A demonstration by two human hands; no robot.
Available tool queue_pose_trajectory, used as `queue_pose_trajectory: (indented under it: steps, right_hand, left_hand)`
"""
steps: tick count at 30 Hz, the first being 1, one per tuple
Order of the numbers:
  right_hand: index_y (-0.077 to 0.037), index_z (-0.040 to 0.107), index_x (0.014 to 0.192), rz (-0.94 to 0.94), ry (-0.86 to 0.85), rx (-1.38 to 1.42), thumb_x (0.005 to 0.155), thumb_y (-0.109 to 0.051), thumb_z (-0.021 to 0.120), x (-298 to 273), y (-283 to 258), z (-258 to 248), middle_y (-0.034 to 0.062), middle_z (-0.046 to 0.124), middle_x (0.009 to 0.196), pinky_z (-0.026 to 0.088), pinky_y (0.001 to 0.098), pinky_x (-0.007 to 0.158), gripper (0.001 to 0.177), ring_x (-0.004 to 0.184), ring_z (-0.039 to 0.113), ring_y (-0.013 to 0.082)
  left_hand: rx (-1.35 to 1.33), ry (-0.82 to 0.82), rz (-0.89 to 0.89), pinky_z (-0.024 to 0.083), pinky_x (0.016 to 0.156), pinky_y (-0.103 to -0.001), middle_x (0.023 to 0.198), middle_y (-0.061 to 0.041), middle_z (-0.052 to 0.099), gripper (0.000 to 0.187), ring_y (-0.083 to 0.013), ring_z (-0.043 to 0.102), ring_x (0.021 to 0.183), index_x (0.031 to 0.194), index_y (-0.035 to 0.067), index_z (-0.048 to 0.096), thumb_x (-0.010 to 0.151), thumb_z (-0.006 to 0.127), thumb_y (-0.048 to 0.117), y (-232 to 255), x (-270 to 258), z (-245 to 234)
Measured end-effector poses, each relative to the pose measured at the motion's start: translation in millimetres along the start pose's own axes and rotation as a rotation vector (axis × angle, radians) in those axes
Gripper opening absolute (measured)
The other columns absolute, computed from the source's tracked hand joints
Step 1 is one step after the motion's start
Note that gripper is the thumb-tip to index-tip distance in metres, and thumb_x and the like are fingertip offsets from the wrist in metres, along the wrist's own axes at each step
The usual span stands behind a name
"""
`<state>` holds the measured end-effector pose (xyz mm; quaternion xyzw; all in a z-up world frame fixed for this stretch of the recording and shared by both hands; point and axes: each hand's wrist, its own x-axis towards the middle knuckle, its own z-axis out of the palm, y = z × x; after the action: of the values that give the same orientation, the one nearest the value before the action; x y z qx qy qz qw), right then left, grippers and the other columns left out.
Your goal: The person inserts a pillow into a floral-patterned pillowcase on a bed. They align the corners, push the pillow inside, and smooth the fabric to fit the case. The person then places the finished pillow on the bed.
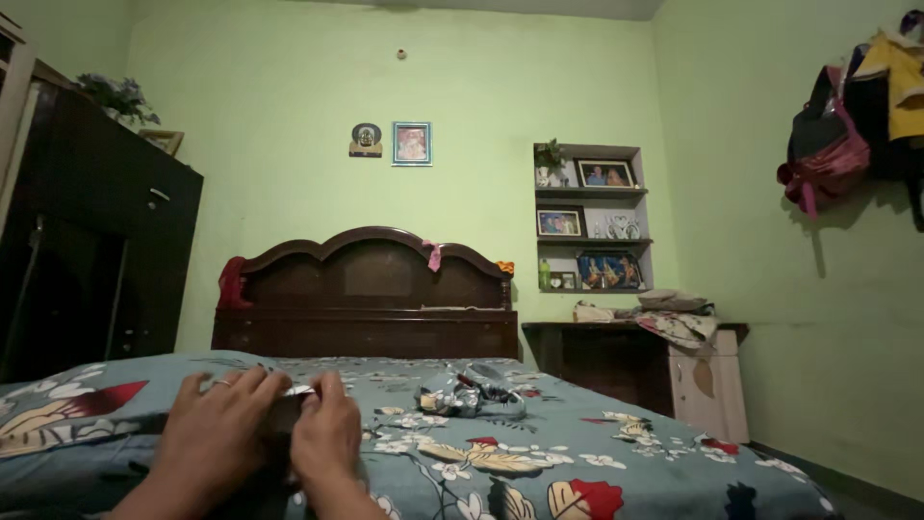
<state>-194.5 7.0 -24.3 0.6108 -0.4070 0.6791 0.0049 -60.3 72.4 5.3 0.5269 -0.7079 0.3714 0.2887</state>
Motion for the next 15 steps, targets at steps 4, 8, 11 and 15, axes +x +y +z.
queue_pose_trajectory:
  steps: [4, 8, 11, 15]
  right_hand:
    - [-0.007, 0.061, 0.109, 0.284, -0.031, 0.156, 0.1, -0.028, 0.052, 12.8, 3.7, 18.3, 0.0176, 0.07, 0.099, 0.05, 0.0478, 0.084, 0.025, 0.093, 0.067, 0.0368]
    - [-0.003, 0.072, 0.108, 0.384, -0.184, 0.636, 0.102, -0.042, 0.058, 34.4, 1.2, 34.2, 0.0049, 0.07, 0.097, 0.05, 0.0358, 0.081, 0.042, 0.088, 0.063, 0.0181]
    - [-0.001, 0.074, 0.102, 0.163, -0.497, 0.614, 0.095, -0.036, 0.068, 29.3, 8.7, 34.3, 0.0033, 0.07, 0.092, 0.05, 0.0333, 0.073, 0.036, 0.081, 0.062, 0.0149]
    - [-0.005, 0.075, 0.097, 0.162, -0.824, 0.297, 0.083, -0.033, 0.077, 39.1, 9.9, 14.5, 0.0037, 0.066, 0.082, 0.047, 0.0331, 0.065, 0.031, 0.072, 0.058, 0.0159]
  left_hand:
    - [0.062, -0.155, -0.15, 0.026, 0.122, -0.054, 0.135, 0.007, 0.062, 0.053, -0.0124, 0.056, 0.13, 0.135, 0.028, 0.054, 0.084, 0.069, 0.029, 8.2, 8.0, -14.9]
    - [0.105, -0.001, -0.234, 0.032, 0.116, -0.051, 0.125, 0.007, 0.064, 0.031, -0.0133, 0.059, 0.123, 0.125, 0.031, 0.058, 0.095, 0.058, 0.028, 4.3, 2.4, -22.6]
    - [0.089, 0.077, -0.291, 0.037, 0.103, -0.051, 0.121, 0.004, 0.064, 0.029, -0.0185, 0.06, 0.119, 0.121, 0.031, 0.062, 0.092, 0.059, 0.028, -4.6, -7.9, -13.3]
    - [0.001, 0.128, -0.282, 0.038, 0.1, -0.05, 0.117, 0.003, 0.063, 0.031, -0.02, 0.058, 0.117, 0.115, 0.034, 0.065, 0.085, 0.063, 0.034, -9.1, -1.4, -7.7]
